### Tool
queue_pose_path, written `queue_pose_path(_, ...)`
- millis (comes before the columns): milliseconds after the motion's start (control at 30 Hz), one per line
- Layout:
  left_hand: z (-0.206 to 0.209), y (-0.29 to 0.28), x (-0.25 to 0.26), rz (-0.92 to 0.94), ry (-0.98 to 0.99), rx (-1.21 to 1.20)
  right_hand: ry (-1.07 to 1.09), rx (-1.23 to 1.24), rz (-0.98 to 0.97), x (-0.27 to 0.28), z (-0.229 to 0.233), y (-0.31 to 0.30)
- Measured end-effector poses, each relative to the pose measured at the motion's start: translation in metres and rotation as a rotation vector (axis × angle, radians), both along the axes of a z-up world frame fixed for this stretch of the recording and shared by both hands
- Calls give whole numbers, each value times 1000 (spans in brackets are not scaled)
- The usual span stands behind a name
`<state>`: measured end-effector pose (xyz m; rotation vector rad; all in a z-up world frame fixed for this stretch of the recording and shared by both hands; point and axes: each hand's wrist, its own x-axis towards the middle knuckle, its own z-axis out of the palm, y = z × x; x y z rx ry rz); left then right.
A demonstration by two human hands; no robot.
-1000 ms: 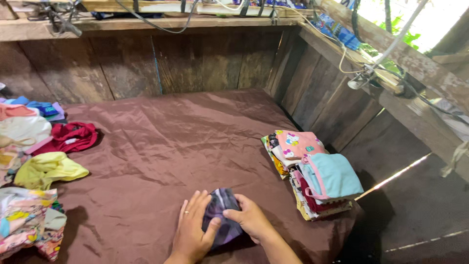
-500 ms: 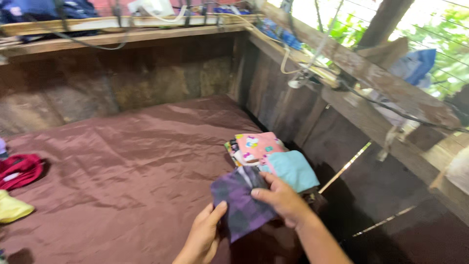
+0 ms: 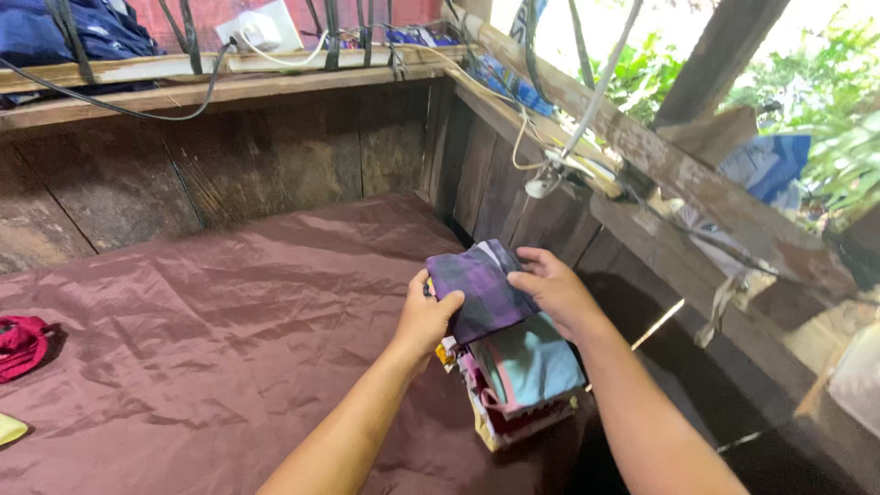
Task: The person folds a purple striped skirt and a floral patterned shirt on a bed, placing them onto a stack of folded laundry.
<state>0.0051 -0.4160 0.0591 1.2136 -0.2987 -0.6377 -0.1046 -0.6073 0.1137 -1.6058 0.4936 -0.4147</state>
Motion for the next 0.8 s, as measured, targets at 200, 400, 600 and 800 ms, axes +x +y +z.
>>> queue_pose_path(200, -68, -54, 42, 20, -355, -168, 39, -221, -70, 41, -58, -52)
queue_pose_path(400, -70, -30, 38, -87, -218, 521, 431, -758, -48, 52, -132, -73)
queue_pose_path(600, -29, -5, 12, 77, -786, 633, 360, -693, -48, 52, -127, -68)
queue_pose_path(800, -22, -4, -2, -192, -1212, 804, 296, -961, -97, 40, -95, -35)
